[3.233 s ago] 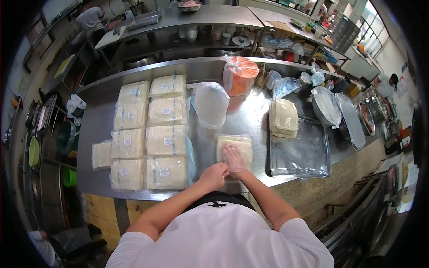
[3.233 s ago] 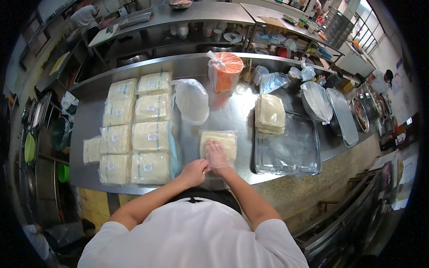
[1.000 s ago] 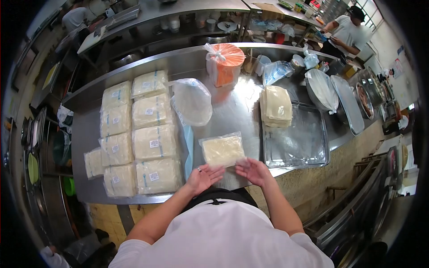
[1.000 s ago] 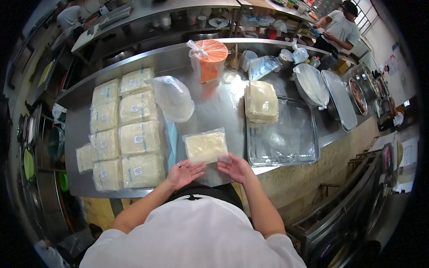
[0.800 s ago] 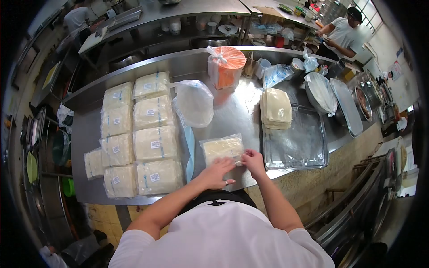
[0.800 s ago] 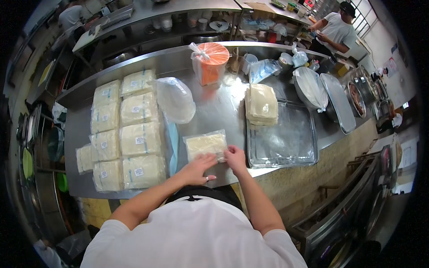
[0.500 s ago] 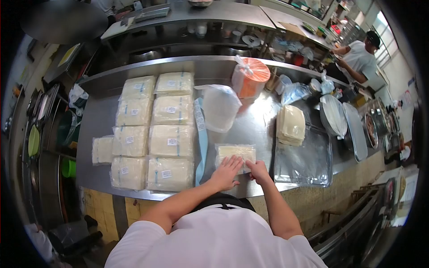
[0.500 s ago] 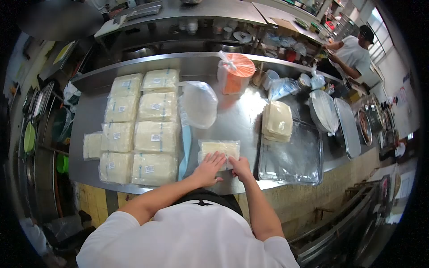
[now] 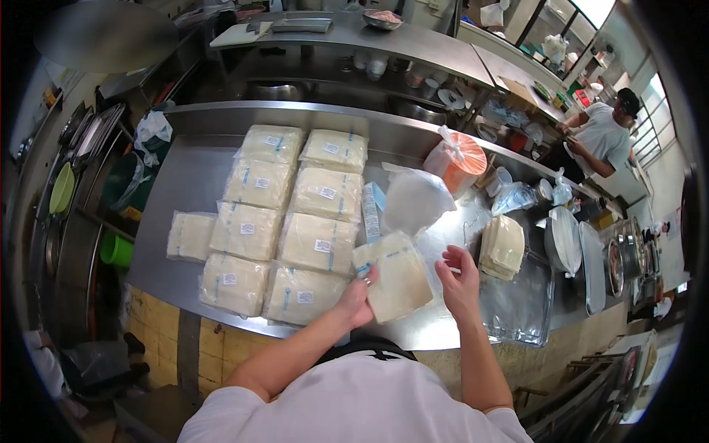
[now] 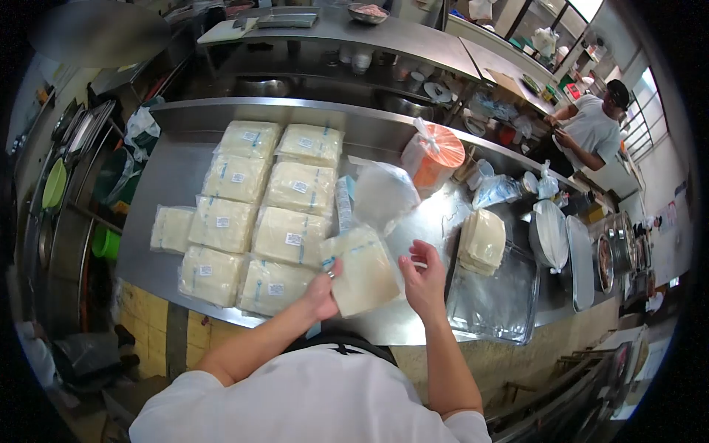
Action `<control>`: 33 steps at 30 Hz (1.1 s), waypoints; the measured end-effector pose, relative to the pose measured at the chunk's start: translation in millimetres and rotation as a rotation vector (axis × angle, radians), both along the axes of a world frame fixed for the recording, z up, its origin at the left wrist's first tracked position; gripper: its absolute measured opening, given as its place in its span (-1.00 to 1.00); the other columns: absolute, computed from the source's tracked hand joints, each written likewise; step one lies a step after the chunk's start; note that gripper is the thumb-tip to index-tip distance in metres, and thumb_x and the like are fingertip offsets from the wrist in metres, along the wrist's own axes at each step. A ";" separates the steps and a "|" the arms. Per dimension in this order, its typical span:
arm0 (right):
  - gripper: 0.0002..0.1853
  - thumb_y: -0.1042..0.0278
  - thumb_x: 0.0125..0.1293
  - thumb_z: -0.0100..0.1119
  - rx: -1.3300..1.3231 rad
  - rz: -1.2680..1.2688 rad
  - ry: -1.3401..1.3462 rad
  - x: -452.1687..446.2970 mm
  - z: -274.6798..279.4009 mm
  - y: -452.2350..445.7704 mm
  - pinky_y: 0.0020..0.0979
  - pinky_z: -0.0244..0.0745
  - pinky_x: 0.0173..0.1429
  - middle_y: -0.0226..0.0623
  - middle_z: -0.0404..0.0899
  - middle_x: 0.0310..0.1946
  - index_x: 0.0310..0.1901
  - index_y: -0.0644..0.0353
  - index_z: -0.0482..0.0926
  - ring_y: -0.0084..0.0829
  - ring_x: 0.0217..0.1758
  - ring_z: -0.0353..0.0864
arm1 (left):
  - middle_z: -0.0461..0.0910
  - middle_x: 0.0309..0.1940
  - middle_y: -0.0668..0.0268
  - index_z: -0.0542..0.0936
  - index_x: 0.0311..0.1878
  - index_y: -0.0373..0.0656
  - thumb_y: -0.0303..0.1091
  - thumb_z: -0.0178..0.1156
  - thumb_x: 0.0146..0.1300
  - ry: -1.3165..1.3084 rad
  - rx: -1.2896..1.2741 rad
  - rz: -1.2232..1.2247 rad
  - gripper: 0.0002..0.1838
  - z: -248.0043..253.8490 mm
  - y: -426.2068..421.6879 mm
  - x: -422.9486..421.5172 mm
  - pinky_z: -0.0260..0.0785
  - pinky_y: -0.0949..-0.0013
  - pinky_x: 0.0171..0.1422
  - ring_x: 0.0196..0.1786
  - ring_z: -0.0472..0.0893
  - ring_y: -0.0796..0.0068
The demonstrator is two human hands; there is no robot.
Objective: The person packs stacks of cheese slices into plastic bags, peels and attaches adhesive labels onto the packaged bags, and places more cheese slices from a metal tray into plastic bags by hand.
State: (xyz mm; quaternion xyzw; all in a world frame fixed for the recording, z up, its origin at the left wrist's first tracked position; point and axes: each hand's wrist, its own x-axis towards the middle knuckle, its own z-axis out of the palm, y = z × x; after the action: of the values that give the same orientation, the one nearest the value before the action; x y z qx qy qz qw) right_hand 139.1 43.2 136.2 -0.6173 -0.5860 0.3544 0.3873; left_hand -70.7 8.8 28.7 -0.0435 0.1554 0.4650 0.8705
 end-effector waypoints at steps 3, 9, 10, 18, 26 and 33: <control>-0.39 0.36 0.40 0.37 -0.275 -0.022 0.347 -28.5 -14.9 -17.3 -0.28 0.60 0.13 -0.12 0.57 0.20 0.40 0.30 0.37 -0.38 0.10 0.62 | 0.40 0.49 0.12 0.27 0.56 -0.15 0.03 0.16 0.51 -0.060 0.086 0.108 -0.30 28.3 -3.6 -30.7 0.20 -0.11 0.62 0.52 0.40 0.09; -0.28 0.42 0.36 0.39 -0.565 0.166 0.933 -111.9 -20.4 1.5 -0.20 0.48 0.39 -0.10 0.55 0.27 0.46 0.33 0.25 -0.29 0.31 0.58 | 0.53 0.37 0.11 0.38 0.48 -0.24 -0.18 0.17 0.51 -0.086 0.149 0.164 -0.43 48.8 25.1 -135.5 0.26 -0.09 0.58 0.44 0.49 0.08; -0.29 0.46 0.34 0.39 -0.521 0.172 0.851 -120.3 -20.8 11.1 -0.22 0.48 0.38 -0.08 0.55 0.27 0.44 0.35 0.26 -0.29 0.30 0.58 | 0.57 0.33 0.11 0.41 0.45 -0.25 -0.21 0.16 0.51 -0.077 0.095 0.146 -0.46 45.8 34.5 -157.1 0.31 -0.08 0.55 0.41 0.52 0.08; -0.35 0.63 0.26 0.33 -0.300 0.052 0.472 -184.1 -62.8 136.9 -0.31 0.62 0.14 0.00 0.67 0.04 0.35 0.49 0.28 -0.27 0.08 0.70 | 0.68 0.07 0.23 0.57 0.22 -0.29 -0.43 0.24 0.45 0.714 0.140 0.147 -0.67 -15.7 149.4 -216.5 0.60 0.18 0.20 0.07 0.68 0.35; -0.47 0.44 0.23 0.43 0.214 -0.194 0.147 -240.6 -50.7 298.1 -0.26 0.63 0.11 -0.02 0.76 -0.06 0.19 0.45 0.49 -0.23 -0.02 0.76 | 0.71 -0.07 0.28 0.64 0.13 -0.28 -0.44 0.26 0.43 0.861 0.320 0.309 -0.74 10.8 310.5 -251.1 0.56 0.27 0.08 -0.02 0.69 0.42; -0.37 0.32 0.24 0.38 -0.101 -0.016 -0.333 -241.2 -111.3 325.8 -0.11 0.47 0.39 0.27 0.61 0.19 0.30 0.48 0.49 0.16 0.29 0.61 | 0.79 -0.20 0.27 0.68 0.13 -0.31 -0.49 0.39 0.27 1.726 0.388 0.142 -0.65 -40.5 353.6 -254.2 0.57 0.37 -0.07 -0.20 0.73 0.51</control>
State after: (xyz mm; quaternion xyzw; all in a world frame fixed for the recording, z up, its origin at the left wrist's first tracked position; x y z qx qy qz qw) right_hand -102.1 369.0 24.9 -0.6906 -0.6188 0.2730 0.2562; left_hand -324.8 362.4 -11.8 0.4611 0.6730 0.4068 0.4110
